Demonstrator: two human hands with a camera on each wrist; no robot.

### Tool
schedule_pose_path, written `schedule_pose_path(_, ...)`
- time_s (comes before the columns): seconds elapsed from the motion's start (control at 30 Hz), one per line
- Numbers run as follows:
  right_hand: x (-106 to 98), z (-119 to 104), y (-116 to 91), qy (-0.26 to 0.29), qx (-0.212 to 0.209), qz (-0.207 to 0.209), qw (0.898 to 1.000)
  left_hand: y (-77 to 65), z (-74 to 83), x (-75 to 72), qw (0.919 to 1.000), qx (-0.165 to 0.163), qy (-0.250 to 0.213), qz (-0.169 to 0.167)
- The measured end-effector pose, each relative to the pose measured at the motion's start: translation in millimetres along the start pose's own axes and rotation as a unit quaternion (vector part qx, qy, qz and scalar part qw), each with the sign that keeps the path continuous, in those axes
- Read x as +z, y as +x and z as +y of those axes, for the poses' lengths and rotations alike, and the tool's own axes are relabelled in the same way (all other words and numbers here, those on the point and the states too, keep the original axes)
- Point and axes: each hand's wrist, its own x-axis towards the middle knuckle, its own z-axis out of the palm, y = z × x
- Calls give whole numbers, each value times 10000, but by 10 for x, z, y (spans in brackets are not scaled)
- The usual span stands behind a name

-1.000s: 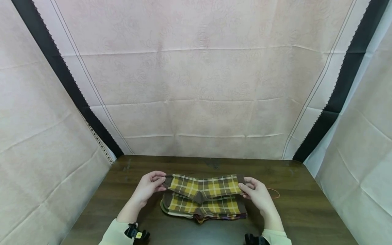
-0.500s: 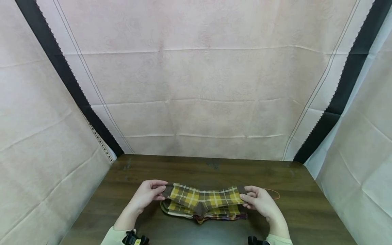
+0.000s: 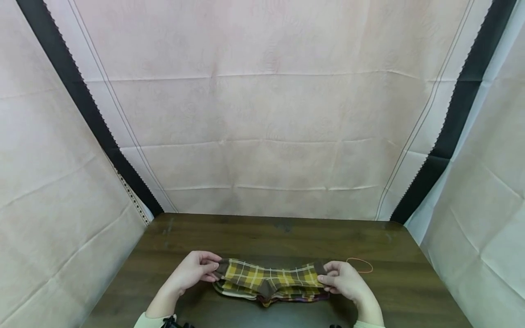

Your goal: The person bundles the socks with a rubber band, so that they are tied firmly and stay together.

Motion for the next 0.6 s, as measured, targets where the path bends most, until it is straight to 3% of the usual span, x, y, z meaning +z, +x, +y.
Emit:
schedule_pose_path(0.33,57,-8,5,-306,269,129,9991,-32,21,13,9996,-181,173,-143)
schedule_pose_path(0.6,99,-6,31,-589,465,378,9965,-7,-35,30,9988,-256,410,2)
